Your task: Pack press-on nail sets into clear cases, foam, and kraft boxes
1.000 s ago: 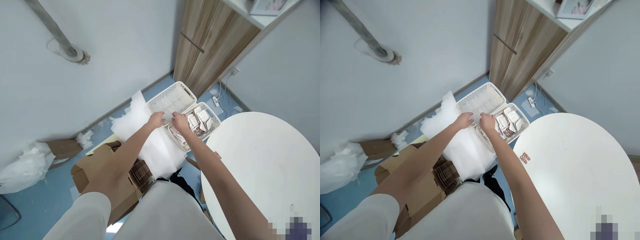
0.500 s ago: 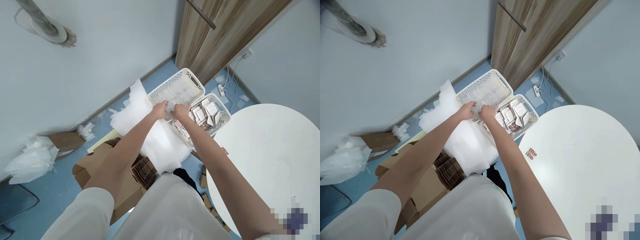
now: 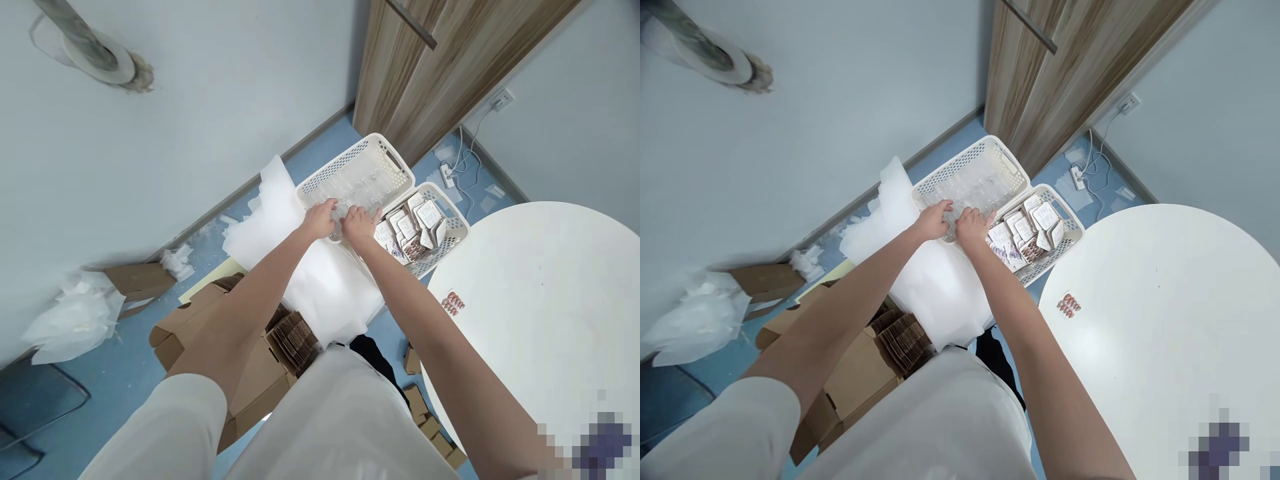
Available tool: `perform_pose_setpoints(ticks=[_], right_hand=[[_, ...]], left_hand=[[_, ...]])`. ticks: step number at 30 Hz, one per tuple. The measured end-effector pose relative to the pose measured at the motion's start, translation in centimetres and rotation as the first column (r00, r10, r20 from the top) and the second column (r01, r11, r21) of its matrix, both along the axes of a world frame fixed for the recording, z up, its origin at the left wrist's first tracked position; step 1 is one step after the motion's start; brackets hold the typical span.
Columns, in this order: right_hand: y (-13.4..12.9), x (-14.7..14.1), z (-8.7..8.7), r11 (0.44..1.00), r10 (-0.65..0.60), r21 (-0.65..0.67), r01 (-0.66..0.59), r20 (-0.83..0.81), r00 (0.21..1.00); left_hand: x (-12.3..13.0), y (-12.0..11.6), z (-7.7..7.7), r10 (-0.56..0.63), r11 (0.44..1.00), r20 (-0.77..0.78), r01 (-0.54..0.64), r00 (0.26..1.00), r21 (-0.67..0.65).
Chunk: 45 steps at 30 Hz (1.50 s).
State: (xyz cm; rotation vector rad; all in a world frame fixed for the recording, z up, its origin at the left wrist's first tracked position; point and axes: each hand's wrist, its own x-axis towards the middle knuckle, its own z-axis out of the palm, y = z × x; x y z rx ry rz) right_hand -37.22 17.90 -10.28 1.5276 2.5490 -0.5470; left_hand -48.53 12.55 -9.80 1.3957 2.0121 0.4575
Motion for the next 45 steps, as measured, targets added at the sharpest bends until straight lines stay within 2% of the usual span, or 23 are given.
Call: perform_pose_setpoints(ticks=[5,8,11,14,17,20,22,24,28,33,36,39,41,43,45], right_hand=[[0.0,0.3,1.0,1.000,-0.025,-0.014,0.023,-0.118,0.993],[0.4,0.6,2.3,0.998,-0.063,-0.032,0.056,-0.258,0.964],[1.0,1.7,3.8,0.995,-0.089,-0.072,0.063,-0.450,0.889],[1.2,4.1,5.5,0.991,-0.125,-0.122,0.058,-0.656,0.744],[0.6,7.9,7.2,0.954,-0.278,-0.286,0.084,-0.754,0.595],[-1.0,12.5,8.7,0.869,-0.472,-0.485,0.099,-0.750,0.463],[-2.5,15.7,9.7,0.822,-0.554,-0.559,0.109,-0.741,0.379],[-4.3,19.1,10.7,0.793,-0.596,-0.602,0.094,-0.734,0.325],[-8.3,26.0,12.3,0.790,-0.602,-0.608,0.073,-0.748,0.279],[-13.3,34.8,13.1,0.777,-0.629,-0.583,0.236,-0.704,0.330],[-16.0,39.4,13.3,0.755,-0.649,-0.557,0.345,-0.708,0.278],[-18.4,43.1,13.4,0.770,-0.611,-0.482,0.418,-0.745,0.266],[-19.8,45.0,13.3,0.778,-0.593,-0.461,0.427,-0.764,0.255],[-20.8,46.5,13.1,0.760,-0.610,-0.499,0.416,-0.769,0.191],[-21.3,47.6,12.9,0.725,-0.643,-0.559,0.402,-0.760,0.102]], left_hand=[[0.1,-0.3,-0.4,0.077,0.981,0.049,-0.085,0.996,0.175],[0.1,-0.3,-0.2,0.100,0.926,0.111,-0.133,0.989,0.354],[0.3,0.0,0.8,0.115,0.855,0.214,-0.207,0.970,0.476],[1.4,0.1,2.5,0.107,0.838,0.425,-0.312,0.899,0.448],[3.8,-0.4,4.7,0.071,0.889,0.665,-0.350,0.743,0.296],[7.0,-1.4,7.0,0.053,0.939,0.804,-0.304,0.592,0.162],[9.5,-2.1,8.6,0.064,0.949,0.844,-0.295,0.532,0.114],[12.2,-2.6,10.0,0.070,0.956,0.862,-0.281,0.502,0.086],[18.5,-3.8,12.0,0.041,0.980,0.870,-0.189,0.491,0.061],[26.7,-5.6,12.9,-0.038,0.999,0.870,-0.010,0.492,0.049],[31.2,-6.7,13.3,-0.093,0.994,0.853,0.103,0.514,0.047],[35.4,-7.5,13.7,-0.188,0.964,0.823,0.260,0.535,0.052],[37.9,-7.9,13.8,-0.262,0.925,0.814,0.376,0.518,0.058],[40.2,-8.3,13.8,-0.320,0.888,0.810,0.455,0.492,0.075],[41.9,-8.5,13.8,-0.359,0.870,0.799,0.483,0.483,0.099]])
